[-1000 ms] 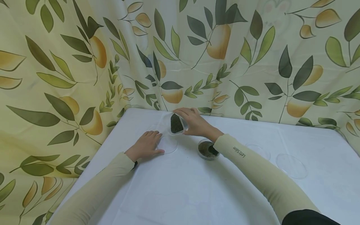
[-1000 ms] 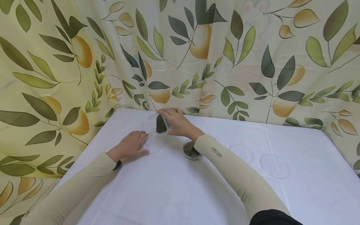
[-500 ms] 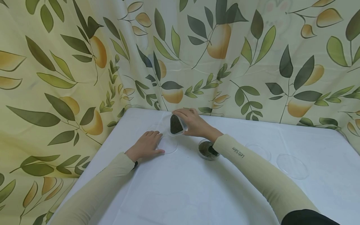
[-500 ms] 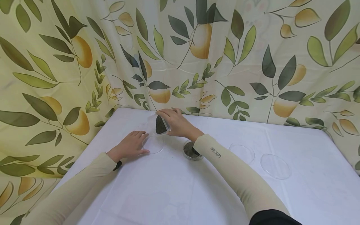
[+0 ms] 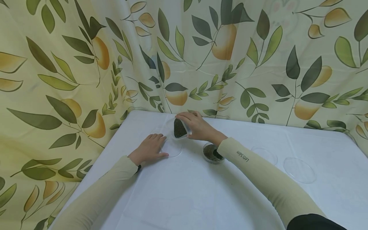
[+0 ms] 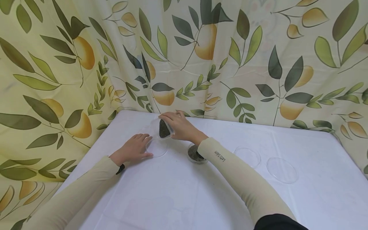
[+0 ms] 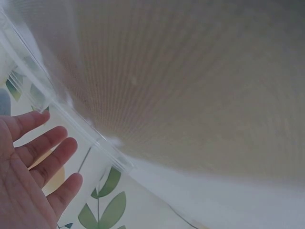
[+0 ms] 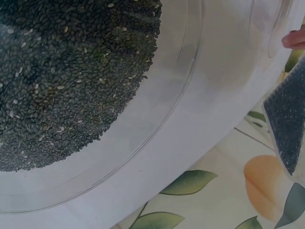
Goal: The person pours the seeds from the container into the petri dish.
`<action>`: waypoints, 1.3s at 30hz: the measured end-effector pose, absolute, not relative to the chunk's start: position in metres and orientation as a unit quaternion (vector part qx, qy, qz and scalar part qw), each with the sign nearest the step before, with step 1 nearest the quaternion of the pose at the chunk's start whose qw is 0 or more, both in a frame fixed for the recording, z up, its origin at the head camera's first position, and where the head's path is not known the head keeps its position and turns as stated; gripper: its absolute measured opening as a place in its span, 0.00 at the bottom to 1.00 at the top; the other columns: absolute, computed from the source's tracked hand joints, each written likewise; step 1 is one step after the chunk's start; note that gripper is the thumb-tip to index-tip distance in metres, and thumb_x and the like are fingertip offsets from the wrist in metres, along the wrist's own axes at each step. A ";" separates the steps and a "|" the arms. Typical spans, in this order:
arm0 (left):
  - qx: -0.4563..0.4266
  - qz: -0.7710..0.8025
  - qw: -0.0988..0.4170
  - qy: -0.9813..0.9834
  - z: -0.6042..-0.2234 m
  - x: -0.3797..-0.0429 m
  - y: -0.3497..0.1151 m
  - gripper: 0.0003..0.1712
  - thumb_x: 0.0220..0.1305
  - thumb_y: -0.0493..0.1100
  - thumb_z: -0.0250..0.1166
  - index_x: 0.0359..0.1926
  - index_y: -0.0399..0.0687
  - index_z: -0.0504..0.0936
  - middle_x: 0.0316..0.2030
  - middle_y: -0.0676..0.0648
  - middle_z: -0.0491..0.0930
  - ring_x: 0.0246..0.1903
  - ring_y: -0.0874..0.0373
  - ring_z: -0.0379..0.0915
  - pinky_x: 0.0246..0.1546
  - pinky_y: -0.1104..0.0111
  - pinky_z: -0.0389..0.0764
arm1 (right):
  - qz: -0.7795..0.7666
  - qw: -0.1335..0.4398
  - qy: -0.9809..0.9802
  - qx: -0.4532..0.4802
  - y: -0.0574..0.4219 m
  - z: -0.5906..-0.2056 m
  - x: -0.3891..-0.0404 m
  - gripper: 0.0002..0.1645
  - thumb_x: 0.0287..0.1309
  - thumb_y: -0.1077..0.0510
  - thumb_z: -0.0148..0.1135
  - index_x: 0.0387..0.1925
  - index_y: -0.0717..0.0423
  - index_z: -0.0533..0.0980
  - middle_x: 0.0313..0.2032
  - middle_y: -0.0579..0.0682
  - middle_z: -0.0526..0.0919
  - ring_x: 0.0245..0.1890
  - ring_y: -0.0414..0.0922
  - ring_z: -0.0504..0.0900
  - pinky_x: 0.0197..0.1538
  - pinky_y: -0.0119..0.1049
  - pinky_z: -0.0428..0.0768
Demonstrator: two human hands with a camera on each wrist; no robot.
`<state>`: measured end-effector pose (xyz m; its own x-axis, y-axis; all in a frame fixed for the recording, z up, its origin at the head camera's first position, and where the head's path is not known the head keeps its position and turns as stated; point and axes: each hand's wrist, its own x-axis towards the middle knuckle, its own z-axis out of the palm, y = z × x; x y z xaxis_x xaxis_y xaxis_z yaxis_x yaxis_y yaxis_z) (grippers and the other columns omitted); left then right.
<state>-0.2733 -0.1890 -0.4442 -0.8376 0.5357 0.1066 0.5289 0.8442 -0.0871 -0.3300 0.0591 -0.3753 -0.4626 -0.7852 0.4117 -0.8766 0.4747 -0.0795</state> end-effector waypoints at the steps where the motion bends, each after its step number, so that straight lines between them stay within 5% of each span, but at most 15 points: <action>1: -0.277 0.027 0.062 -0.958 -0.444 -0.273 -0.189 0.45 0.56 0.68 0.58 0.61 0.38 0.68 0.58 0.39 0.71 0.58 0.46 0.67 0.61 0.55 0.67 | 0.142 0.163 -0.842 0.494 0.059 -0.376 -0.330 0.56 0.29 0.60 0.81 0.65 0.55 0.63 0.63 0.53 0.68 0.64 0.49 0.66 0.62 0.57 0.63; 39: -0.278 0.028 0.062 -0.958 -0.445 -0.273 -0.190 0.45 0.56 0.69 0.57 0.62 0.38 0.68 0.58 0.39 0.71 0.58 0.46 0.67 0.61 0.55 0.68 | 0.107 0.166 -0.837 0.511 0.055 -0.375 -0.327 0.57 0.29 0.60 0.81 0.65 0.54 0.63 0.63 0.52 0.69 0.65 0.50 0.66 0.63 0.57 0.63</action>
<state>-0.2733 -0.1896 -0.4449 -0.8372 0.5370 0.1036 0.5299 0.8433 -0.0893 -0.3268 0.0550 -0.3748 -0.4236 -0.8191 0.3868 -0.8899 0.4560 -0.0089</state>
